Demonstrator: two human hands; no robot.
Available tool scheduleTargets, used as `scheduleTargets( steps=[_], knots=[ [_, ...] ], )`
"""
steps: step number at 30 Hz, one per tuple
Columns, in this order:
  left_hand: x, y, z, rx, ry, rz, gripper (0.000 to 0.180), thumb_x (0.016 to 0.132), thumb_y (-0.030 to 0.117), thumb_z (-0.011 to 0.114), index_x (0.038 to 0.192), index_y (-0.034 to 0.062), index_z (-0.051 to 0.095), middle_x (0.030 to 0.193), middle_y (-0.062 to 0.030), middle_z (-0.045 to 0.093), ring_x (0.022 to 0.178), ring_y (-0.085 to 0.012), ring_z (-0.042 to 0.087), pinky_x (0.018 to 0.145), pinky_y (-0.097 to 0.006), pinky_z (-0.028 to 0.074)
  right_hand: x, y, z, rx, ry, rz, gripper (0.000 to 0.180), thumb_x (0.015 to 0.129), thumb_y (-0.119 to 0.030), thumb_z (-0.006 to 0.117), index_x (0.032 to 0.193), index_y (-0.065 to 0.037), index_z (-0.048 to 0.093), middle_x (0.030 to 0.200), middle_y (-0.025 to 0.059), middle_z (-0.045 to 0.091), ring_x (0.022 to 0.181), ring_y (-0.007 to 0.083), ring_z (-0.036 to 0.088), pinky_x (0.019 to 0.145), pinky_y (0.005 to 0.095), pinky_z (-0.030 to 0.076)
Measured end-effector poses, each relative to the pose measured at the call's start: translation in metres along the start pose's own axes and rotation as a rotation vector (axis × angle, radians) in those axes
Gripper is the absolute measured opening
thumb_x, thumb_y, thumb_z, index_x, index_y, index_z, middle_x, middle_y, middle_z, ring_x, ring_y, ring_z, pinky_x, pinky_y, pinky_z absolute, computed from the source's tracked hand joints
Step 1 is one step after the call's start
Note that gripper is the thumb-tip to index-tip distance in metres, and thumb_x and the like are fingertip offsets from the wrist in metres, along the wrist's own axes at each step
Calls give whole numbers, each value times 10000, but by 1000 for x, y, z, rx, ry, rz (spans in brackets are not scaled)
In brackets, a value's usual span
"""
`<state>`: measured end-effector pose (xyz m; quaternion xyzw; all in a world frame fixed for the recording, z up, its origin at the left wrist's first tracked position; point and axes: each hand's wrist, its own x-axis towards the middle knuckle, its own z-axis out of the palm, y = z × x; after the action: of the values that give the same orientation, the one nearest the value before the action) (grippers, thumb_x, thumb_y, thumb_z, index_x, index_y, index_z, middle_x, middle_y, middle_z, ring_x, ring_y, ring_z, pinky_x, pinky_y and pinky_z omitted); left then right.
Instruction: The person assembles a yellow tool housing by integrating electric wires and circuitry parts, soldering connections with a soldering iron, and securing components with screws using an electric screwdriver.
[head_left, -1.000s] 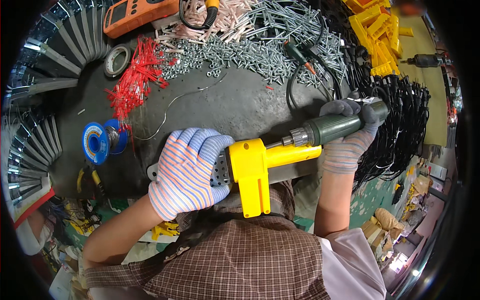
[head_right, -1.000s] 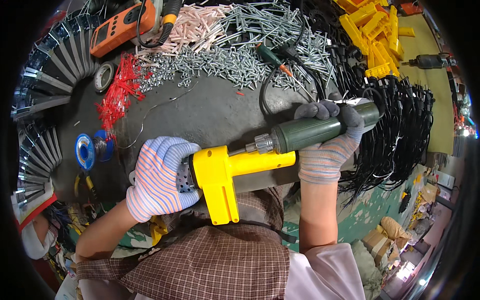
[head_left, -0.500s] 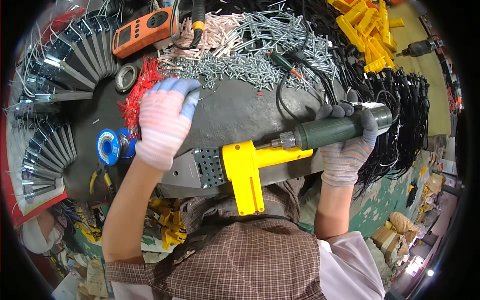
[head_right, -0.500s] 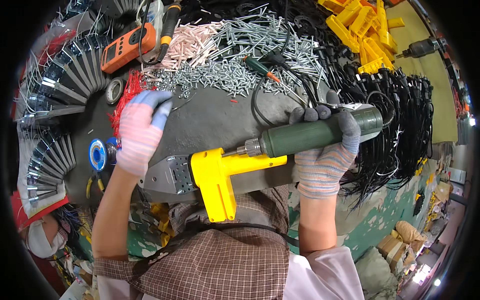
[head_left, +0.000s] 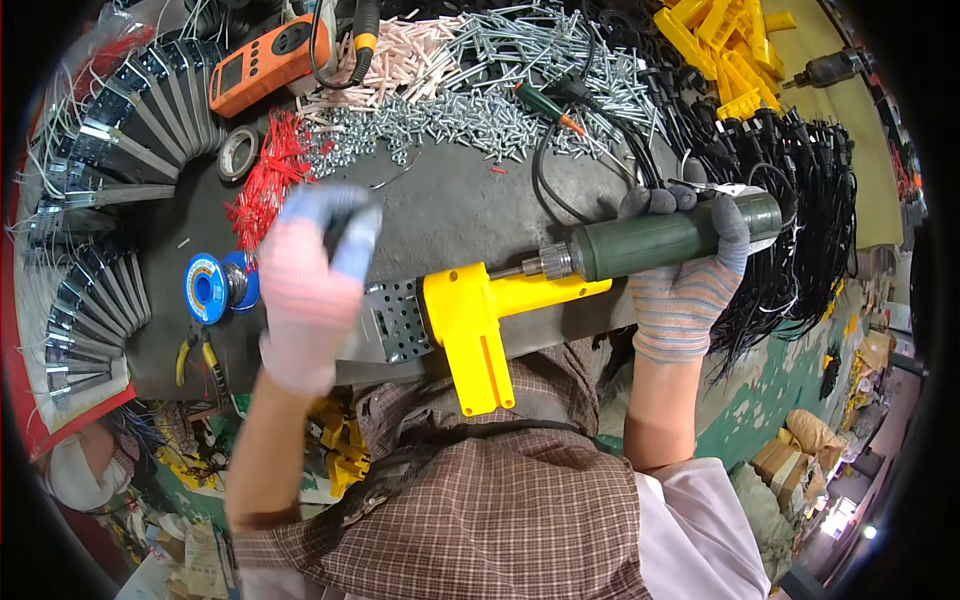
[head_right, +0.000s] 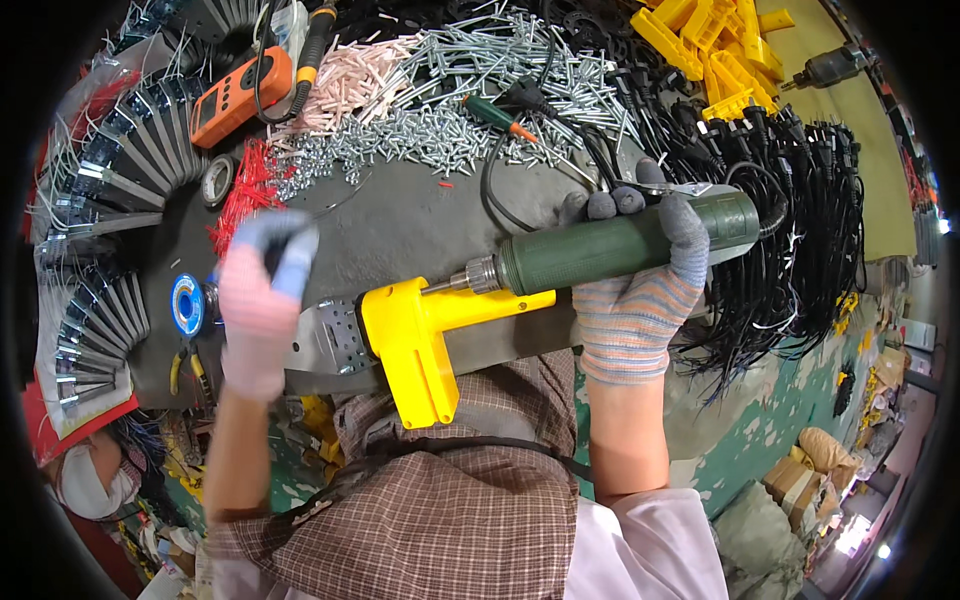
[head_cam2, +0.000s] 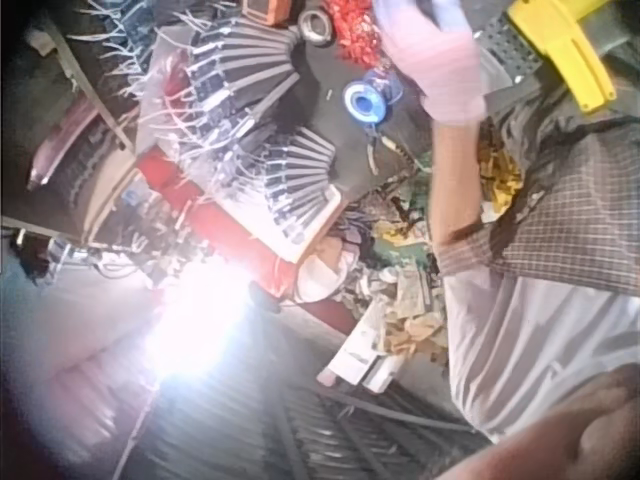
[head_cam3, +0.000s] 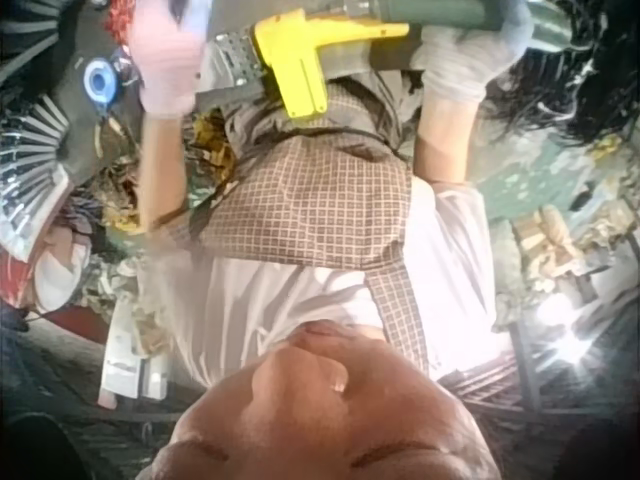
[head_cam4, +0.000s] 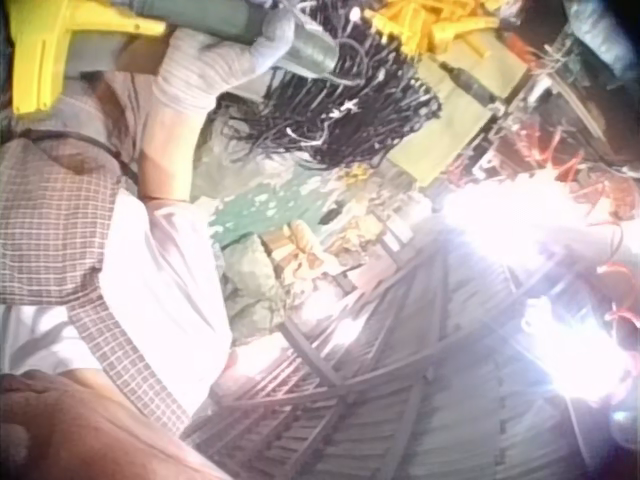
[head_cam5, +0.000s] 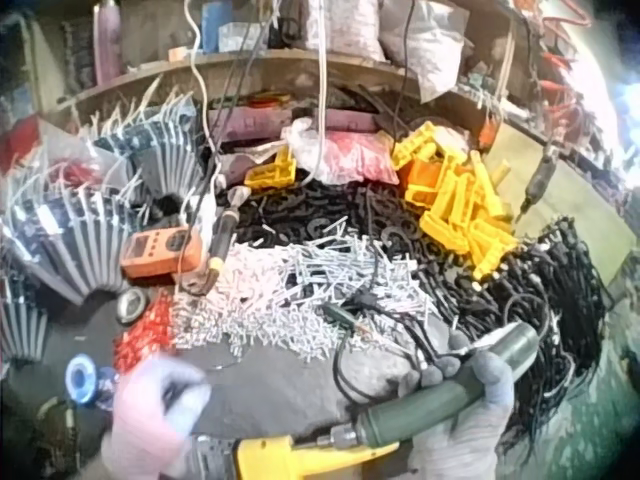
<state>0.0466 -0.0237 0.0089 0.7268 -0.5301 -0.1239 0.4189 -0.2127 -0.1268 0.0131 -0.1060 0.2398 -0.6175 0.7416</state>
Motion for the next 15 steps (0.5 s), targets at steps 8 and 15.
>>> scheduleTargets(
  steps=[8, 15],
  knots=[
    [-82, -8, 19, 145, 198, 64, 154, 778, 167, 743, 871, 91, 648, 980, -92, 634, 1009, -318, 587, 911, -441, 454, 1, -1, 1, -41, 19, -28, 410, 798, -197, 695, 1125, 7, 557, 805, 52, 580, 725, 215, 585, 868, 457, 488],
    [-80, -12, 24, 205, 217, 180, 161, 750, 165, 751, 858, 118, 642, 967, -74, 633, 993, -331, 588, 929, -477, 448, -3, -1, 0, -3, -16, -18, 376, 823, -181, 663, 1105, 47, 566, 808, 83, 586, 748, 231, 602, 889, 447, 473]
  ],
)
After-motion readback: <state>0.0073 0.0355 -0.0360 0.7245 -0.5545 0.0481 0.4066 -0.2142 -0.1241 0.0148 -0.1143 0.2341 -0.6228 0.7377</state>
